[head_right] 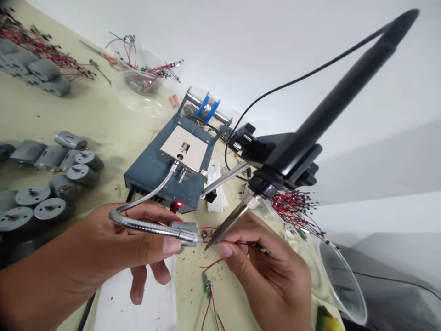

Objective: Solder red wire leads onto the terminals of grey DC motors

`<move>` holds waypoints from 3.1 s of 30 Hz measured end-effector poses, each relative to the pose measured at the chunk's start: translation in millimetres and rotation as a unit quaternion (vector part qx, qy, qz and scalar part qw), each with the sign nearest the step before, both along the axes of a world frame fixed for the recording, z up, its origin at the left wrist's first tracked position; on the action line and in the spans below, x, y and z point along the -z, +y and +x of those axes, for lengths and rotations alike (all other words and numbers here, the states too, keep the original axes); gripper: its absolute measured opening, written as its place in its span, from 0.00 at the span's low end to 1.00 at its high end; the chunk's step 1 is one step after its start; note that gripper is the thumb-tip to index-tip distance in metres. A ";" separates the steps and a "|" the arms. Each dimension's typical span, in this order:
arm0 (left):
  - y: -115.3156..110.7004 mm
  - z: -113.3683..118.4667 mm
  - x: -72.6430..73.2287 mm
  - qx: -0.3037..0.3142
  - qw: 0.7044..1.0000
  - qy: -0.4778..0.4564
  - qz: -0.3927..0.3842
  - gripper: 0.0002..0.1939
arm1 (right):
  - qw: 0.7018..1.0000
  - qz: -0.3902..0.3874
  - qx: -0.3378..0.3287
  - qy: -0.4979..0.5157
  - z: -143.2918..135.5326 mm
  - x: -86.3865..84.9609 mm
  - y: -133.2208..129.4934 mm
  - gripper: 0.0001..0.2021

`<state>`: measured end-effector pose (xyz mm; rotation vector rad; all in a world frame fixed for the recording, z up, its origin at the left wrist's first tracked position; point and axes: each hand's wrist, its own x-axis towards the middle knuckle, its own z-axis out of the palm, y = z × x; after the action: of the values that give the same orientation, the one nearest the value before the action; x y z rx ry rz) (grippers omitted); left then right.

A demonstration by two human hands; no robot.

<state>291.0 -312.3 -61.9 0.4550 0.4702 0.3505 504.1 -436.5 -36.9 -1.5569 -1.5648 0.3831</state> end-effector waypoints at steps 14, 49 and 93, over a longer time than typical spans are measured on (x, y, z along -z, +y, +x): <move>2.2 -0.4 -7.2 0.007 1.000 -0.001 -0.009 0.10 | 0.999 0.006 0.045 0.022 -5.3 -1.8 -3.1 0.05; 1.3 -2.3 -13.7 0.021 0.999 -0.012 -0.028 0.09 | 0.995 0.044 0.094 -0.002 -11.8 -8.2 -4.9 0.04; 7.1 -10.7 -3.5 0.080 0.996 0.035 0.012 0.13 | 0.994 0.039 0.049 -0.085 -10.7 -15.4 -17.8 0.07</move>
<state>280.2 -305.2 -58.4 0.5252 0.4950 0.1865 493.5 -454.3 -21.5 -1.6329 -1.6053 0.1366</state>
